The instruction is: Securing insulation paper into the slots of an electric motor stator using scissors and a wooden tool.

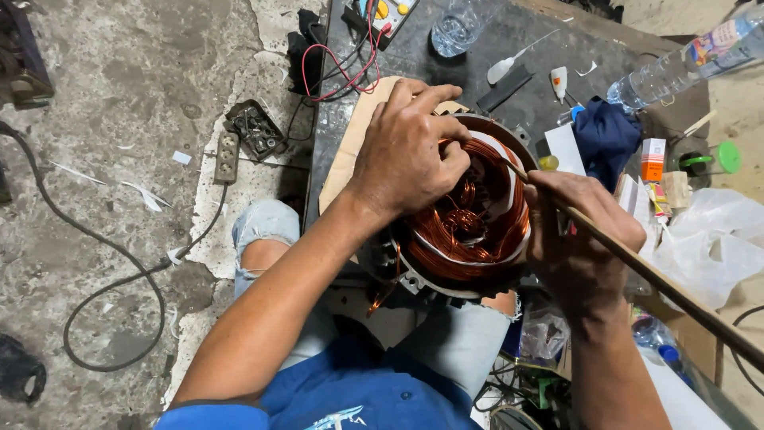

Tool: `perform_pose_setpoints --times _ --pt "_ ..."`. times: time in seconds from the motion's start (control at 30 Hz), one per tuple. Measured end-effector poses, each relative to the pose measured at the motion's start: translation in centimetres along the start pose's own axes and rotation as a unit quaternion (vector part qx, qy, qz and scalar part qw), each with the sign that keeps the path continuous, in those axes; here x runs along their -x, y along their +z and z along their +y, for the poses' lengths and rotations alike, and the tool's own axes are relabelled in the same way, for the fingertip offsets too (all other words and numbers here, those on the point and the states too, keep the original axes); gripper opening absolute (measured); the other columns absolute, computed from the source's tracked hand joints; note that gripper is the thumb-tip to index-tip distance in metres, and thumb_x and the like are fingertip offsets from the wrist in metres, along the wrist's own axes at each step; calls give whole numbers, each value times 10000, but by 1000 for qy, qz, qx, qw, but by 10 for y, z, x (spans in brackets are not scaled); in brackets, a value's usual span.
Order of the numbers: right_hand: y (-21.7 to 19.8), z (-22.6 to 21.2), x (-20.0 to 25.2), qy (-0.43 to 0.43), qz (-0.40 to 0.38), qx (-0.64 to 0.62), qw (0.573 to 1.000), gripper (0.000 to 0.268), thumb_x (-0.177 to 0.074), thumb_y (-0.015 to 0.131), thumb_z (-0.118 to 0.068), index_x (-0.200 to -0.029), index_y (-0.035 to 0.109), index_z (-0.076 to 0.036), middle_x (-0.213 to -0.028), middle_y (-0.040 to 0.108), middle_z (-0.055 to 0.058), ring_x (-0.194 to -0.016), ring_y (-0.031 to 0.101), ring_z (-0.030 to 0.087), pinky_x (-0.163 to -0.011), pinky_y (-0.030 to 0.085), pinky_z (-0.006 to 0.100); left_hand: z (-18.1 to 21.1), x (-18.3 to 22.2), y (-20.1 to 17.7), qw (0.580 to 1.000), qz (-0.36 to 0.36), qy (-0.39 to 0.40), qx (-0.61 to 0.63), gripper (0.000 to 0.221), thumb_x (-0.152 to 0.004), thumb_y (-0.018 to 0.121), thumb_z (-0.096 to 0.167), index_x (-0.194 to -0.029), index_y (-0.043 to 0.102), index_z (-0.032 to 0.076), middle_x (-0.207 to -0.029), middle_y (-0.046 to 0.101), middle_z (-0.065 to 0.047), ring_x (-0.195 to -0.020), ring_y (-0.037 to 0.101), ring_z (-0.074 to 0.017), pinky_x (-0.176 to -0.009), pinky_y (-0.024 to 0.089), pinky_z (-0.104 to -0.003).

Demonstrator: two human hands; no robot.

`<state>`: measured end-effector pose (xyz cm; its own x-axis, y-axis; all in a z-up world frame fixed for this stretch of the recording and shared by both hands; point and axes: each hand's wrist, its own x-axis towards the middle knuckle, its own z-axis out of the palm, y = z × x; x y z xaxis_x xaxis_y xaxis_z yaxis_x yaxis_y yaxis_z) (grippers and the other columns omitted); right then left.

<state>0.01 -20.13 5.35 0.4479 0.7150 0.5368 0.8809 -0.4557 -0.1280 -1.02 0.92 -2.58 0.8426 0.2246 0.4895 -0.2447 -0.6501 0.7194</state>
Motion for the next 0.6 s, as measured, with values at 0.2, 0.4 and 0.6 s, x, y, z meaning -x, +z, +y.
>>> perform_pose_setpoints --times 0.2,0.4,0.6 --pt "7 6 -6 33 -27 -17 999 80 -1037 746 71 -1111 762 47 -1033 769 184 -881 707 284 -791 550 373 1 1 -3 999 -38 -27 7 321 -783 549 219 -928 813 108 -1086 751 -60 -941 571 -352 -653 556 -462" --pt "14 17 -15 44 -58 -32 997 95 -1113 683 16 -1110 758 73 -1018 745 199 -871 678 291 -780 532 397 -1 1 -2 999 -18 -34 14 316 -749 558 219 -894 832 158 -963 733 -19 -945 569 -330 -669 565 -476" --pt "11 9 -30 173 -31 -308 935 256 -1137 517 -181 -1133 661 31 -1092 690 159 -1025 693 247 -930 611 357 0 0 -2 999 -19 -43 17 312 -740 549 212 -867 831 168 -925 724 10 -922 568 -309 -689 557 -466"
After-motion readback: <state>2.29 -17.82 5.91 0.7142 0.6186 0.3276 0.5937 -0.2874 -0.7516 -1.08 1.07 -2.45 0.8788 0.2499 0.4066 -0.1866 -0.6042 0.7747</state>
